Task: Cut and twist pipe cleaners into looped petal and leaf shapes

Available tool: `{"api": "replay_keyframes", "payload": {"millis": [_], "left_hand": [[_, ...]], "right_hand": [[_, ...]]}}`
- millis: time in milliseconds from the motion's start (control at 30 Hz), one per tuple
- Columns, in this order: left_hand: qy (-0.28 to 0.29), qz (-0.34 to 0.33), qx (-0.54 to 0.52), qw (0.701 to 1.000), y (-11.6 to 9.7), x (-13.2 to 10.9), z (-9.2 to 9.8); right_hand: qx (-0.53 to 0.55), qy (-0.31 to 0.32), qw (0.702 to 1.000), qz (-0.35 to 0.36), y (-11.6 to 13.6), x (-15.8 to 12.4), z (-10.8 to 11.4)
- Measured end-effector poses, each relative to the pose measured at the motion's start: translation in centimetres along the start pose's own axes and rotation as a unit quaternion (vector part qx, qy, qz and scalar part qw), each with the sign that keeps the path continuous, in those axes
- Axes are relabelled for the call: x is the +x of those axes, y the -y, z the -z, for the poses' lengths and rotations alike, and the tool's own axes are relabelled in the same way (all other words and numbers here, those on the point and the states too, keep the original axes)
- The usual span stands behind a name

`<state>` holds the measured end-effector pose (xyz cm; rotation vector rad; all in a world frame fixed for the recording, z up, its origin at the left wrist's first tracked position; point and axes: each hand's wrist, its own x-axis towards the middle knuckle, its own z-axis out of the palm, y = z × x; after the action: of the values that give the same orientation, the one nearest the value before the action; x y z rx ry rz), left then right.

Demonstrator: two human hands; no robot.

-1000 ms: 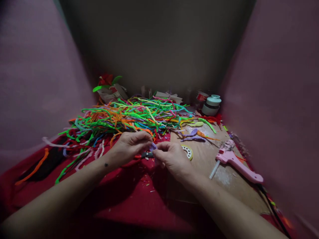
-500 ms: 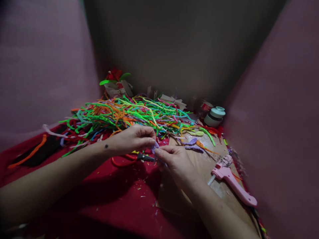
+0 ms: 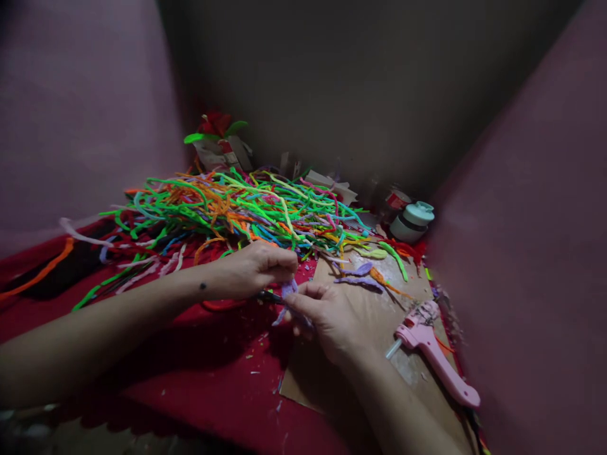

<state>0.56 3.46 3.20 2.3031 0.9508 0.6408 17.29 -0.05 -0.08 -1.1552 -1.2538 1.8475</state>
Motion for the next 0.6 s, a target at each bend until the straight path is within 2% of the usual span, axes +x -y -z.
{"api": "replay_keyframes", "payload": {"millis": [100, 233, 300, 467, 600], "left_hand": [[0.025, -0.013, -0.001, 1.000, 0.0, 0.1, 0.2], [0.054, -0.009, -0.083, 0.995, 0.5, 0.2, 0.4], [0.072, -0.020, -0.090, 0.993, 0.9, 0.2, 0.4], [0.109, -0.070, -0.003, 0.992, 1.5, 0.0, 0.6], [0.120, -0.105, 0.053, 0.986, 1.2, -0.2, 0.6]], "right_hand": [[0.003, 0.003, 1.000, 0.001, -0.1, 0.0, -0.1], [0.023, 0.009, 1.000, 0.000, -0.5, 0.2, 0.3], [0.029, 0.016, 0.999, -0.006, -0.6, 0.2, 0.5], [0.021, 0.024, 0.999, -0.028, -0.5, 0.3, 0.3], [-0.029, 0.011, 0.999, -0.007, -0.4, 0.2, -0.2]]}}
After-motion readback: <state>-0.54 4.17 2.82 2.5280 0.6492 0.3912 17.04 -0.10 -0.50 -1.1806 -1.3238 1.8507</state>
